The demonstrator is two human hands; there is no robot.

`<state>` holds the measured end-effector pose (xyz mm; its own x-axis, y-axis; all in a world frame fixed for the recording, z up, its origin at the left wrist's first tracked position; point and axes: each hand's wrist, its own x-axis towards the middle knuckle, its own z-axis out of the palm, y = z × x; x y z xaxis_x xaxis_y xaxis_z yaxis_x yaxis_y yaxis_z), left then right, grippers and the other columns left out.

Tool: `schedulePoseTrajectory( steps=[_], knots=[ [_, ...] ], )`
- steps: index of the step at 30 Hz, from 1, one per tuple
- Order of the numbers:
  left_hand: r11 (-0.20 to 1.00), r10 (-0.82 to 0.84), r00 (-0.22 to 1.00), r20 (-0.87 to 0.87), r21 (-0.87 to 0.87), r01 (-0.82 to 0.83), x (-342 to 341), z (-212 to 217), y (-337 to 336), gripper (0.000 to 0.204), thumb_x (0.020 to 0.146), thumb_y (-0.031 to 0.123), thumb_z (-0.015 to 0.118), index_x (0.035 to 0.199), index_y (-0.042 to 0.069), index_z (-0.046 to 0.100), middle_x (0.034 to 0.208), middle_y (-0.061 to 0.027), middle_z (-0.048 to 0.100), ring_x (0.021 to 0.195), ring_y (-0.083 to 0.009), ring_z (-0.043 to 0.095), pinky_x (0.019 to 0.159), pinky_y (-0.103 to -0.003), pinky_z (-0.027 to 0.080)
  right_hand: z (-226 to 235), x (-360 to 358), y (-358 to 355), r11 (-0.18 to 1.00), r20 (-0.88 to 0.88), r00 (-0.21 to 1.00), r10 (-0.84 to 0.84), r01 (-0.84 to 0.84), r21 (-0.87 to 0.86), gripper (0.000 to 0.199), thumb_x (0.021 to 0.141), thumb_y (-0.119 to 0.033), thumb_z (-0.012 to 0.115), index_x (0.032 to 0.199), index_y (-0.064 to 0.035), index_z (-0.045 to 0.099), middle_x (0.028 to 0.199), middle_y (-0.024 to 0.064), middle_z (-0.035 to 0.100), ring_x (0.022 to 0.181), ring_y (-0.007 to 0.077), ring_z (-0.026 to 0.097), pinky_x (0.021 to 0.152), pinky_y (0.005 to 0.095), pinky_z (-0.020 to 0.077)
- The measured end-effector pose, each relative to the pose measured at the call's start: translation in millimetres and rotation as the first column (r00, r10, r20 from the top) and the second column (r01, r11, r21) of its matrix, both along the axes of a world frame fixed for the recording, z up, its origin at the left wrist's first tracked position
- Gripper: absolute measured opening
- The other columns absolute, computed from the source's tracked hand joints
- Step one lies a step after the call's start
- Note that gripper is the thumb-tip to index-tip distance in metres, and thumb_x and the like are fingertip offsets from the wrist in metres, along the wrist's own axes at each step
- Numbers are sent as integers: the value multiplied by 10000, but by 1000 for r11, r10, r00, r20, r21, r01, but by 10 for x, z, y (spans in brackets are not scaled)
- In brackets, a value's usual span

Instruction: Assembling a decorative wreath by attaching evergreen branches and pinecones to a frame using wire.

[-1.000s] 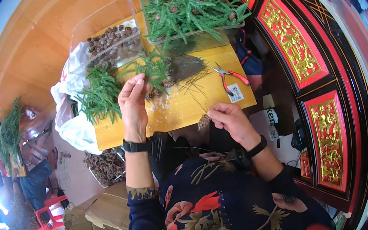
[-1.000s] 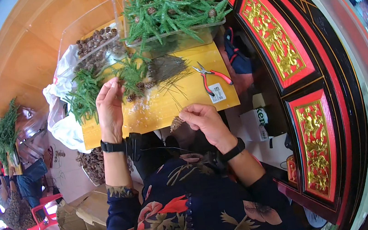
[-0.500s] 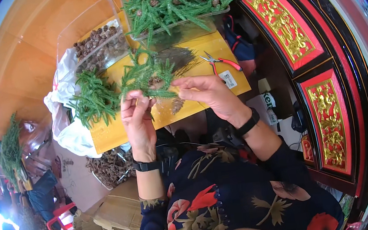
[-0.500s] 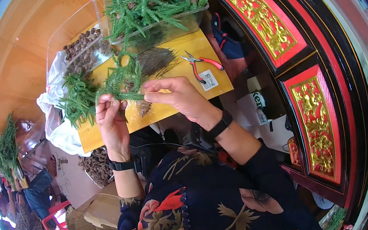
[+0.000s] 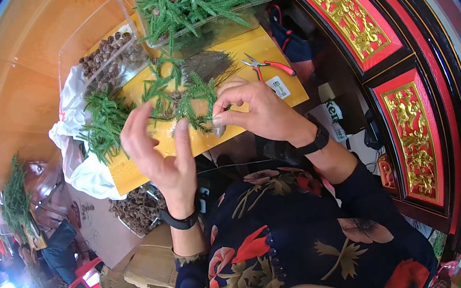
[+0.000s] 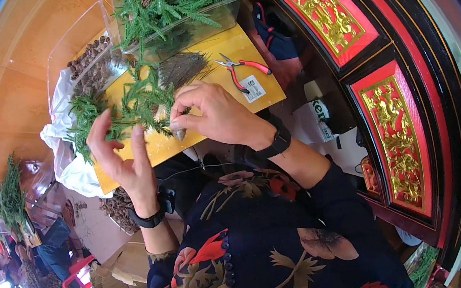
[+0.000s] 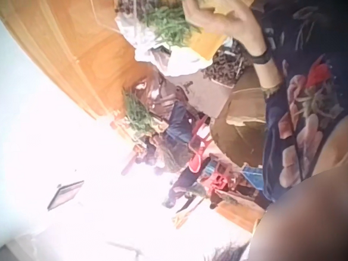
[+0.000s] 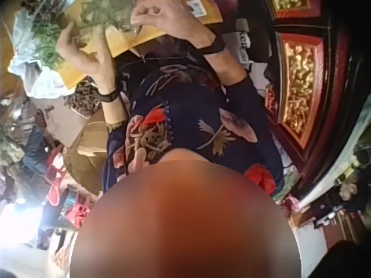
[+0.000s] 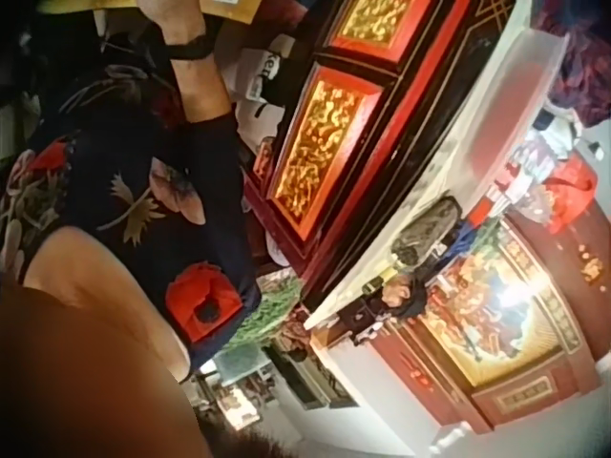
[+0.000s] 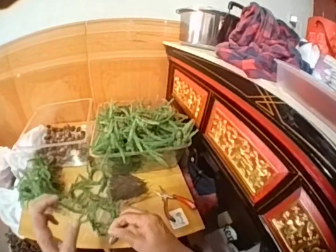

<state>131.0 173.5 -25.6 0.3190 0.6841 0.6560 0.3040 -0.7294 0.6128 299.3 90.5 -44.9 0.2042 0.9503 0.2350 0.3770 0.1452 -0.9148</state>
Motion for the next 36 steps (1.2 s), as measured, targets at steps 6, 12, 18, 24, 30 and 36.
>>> schedulePoseTrajectory(
  steps=[6, 12, 18, 24, 30, 36],
  knots=[
    [835, -276, 961, 27, -489, 254, 102, -59, -1, 276, 855, 64, 648, 1122, 17, 601, 917, -50, 588, 814, -117, 527, 707, -253, 421, 52, 3, -88, 994, 264, 964, -4, -25, 106, 114, 757, -90, 683, 788, 0, 620, 793, 93, 584, 874, 265, 545, 767, 351, 445],
    [730, -356, 922, 151, -572, 376, 48, -176, 75, 211, 859, 51, 641, 1062, 1, 611, 857, -25, 579, 730, -83, 486, 654, -211, 396, 61, 35, -167, 993, 272, 962, 1, -32, 110, 104, 735, -75, 689, 777, -9, 620, 826, 96, 595, 905, 276, 546, 782, 360, 447],
    [769, -319, 944, 81, -560, 308, 3, -277, 99, 118, 878, 50, 622, 978, -10, 602, 860, 0, 579, 711, -63, 470, 630, -187, 382, 105, 2, -183, 969, 365, 921, -138, 49, 242, 104, 727, -91, 705, 764, -36, 624, 1031, 81, 638, 1073, 295, 514, 865, 373, 430],
    [639, -243, 925, 292, -670, 379, 36, -229, 59, 88, 896, 66, 611, 950, -2, 603, 865, -3, 595, 761, -61, 489, 646, -186, 393, 144, -114, -219, 957, 474, 875, -98, -48, 287, 106, 729, -112, 712, 755, -58, 624, 1136, 62, 625, 1161, 306, 475, 923, 403, 403],
    [633, -92, 916, 391, -687, 357, 134, -171, -15, 115, 886, 71, 629, 985, 13, 624, 866, 2, 605, 801, -50, 508, 686, -182, 404, 55, -168, -234, 959, 439, 891, -119, -11, 283, 87, 740, -92, 706, 760, -60, 628, 1055, 43, 653, 1114, 289, 523, 888, 390, 428],
    [696, -124, 929, 349, -636, 332, 56, -280, 6, 145, 862, 56, 654, 996, 6, 629, 885, 7, 608, 816, -36, 505, 727, -181, 394, 121, -208, -215, 971, 165, 971, -174, 141, 194, 77, 766, -77, 696, 791, -30, 640, 858, 65, 661, 878, 252, 612, 748, 334, 474]
  ],
)
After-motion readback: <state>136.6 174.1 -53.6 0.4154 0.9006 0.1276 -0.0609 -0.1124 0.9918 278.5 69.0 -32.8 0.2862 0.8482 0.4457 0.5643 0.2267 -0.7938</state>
